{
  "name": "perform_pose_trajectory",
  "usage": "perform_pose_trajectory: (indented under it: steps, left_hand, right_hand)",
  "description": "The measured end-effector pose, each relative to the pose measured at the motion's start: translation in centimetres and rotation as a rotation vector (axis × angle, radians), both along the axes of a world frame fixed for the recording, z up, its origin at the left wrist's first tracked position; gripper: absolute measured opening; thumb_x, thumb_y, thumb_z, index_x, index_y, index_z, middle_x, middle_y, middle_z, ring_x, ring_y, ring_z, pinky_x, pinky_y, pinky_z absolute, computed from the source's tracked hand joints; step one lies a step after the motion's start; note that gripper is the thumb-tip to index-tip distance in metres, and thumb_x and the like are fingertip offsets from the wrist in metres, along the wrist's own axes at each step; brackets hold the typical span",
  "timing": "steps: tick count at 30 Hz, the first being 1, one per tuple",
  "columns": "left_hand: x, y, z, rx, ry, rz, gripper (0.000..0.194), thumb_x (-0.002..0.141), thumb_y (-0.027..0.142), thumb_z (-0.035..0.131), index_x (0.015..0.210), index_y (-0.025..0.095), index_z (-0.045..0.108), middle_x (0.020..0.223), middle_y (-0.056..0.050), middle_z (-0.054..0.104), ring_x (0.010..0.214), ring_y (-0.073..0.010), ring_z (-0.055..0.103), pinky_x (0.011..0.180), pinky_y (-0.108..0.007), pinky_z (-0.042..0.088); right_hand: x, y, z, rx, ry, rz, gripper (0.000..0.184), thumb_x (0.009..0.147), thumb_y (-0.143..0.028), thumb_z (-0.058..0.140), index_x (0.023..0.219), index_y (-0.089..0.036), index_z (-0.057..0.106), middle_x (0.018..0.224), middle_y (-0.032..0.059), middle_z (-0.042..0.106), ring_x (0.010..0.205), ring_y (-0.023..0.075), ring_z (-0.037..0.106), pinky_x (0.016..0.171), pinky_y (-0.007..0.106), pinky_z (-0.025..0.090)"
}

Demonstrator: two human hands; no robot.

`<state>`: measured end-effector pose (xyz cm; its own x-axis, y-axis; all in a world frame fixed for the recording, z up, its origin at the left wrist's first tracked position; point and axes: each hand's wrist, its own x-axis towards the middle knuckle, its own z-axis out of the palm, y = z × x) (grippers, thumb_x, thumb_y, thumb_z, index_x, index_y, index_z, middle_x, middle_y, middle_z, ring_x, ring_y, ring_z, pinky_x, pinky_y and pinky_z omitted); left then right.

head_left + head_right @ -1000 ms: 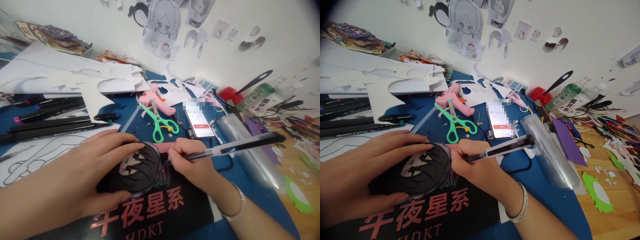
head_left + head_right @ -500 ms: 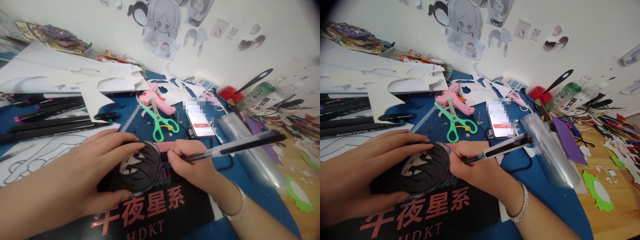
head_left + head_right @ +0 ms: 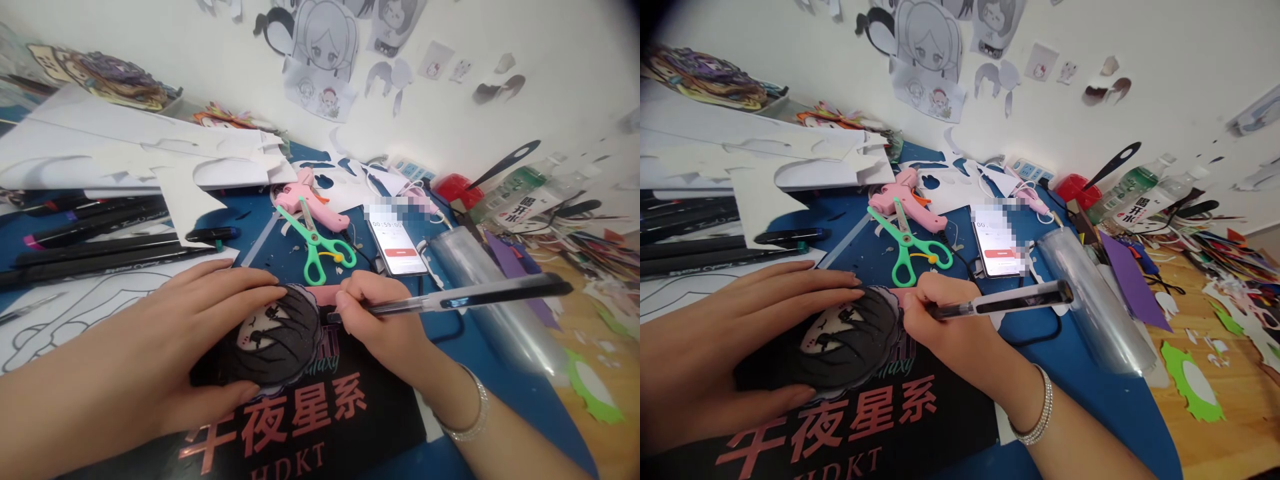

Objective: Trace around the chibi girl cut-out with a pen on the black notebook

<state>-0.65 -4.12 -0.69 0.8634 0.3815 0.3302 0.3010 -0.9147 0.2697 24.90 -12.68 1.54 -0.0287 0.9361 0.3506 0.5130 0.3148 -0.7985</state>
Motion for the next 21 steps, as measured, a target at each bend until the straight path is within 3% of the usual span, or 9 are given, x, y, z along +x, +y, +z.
perform_pose_trajectory:
  steps: [10,21]
  left_hand:
    - [-0.51,0.41,-0.92,0.014,-0.025,-0.015,0.078,0.083,0.043,0.067,0.156,0.038,0.041,0.151,-0.001,0.061,0.134,-0.0385,0.059,0.112,-0.053,0.055]
    - [-0.18,0.49,-0.59,0.056,-0.008,-0.024,0.070,0.087,0.045,0.063,0.153,0.036,0.041,0.148,-0.002,0.061,0.133,-0.0342,0.059,0.114,-0.045,0.052]
  right_hand:
    - [-0.03,-0.08,-0.11,-0.017,-0.023,-0.050,0.035,0.095,-0.018,0.052,0.066,-0.024,0.033,0.060,-0.0077,0.037,0.055,0.0098,0.038,0.051,0.023,0.032]
    - [-0.14,0.03,0.29,-0.070,0.029,-0.082,0.036,0.091,-0.022,0.055,0.061,-0.025,0.036,0.056,-0.0073,0.039,0.052,0.0108,0.039,0.050,0.025,0.033]
